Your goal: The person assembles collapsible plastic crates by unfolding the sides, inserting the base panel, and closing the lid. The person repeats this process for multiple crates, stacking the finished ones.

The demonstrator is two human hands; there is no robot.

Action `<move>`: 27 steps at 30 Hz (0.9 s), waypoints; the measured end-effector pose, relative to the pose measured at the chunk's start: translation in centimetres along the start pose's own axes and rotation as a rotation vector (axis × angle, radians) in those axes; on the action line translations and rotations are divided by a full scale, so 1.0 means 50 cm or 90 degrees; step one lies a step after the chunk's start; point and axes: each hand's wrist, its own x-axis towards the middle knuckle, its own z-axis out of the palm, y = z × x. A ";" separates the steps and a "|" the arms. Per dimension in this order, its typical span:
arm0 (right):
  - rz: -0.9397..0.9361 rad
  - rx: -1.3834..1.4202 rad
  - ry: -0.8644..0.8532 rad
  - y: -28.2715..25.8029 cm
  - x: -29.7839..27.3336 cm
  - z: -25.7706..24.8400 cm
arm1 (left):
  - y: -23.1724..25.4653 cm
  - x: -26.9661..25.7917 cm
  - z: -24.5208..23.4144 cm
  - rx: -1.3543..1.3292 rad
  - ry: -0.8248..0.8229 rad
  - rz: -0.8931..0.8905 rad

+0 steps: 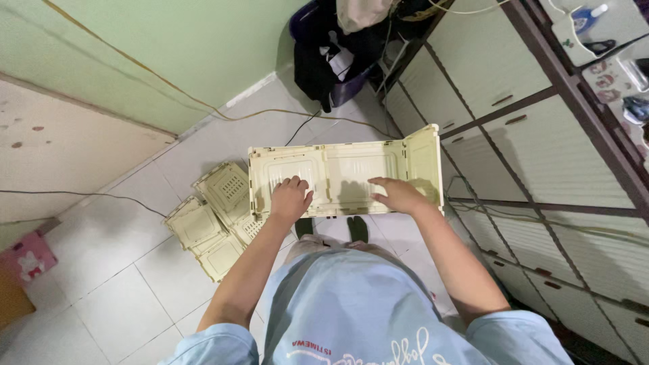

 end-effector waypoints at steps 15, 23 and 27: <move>0.050 0.665 0.404 0.303 -0.038 0.036 | 0.403 0.171 0.043 -0.527 -0.138 -0.070; 0.000 0.365 0.398 0.290 0.030 0.179 | 0.381 0.118 0.141 -0.581 -0.074 -0.117; 0.056 0.471 0.377 0.295 0.026 0.208 | 0.321 0.095 0.230 -0.548 -0.009 -0.227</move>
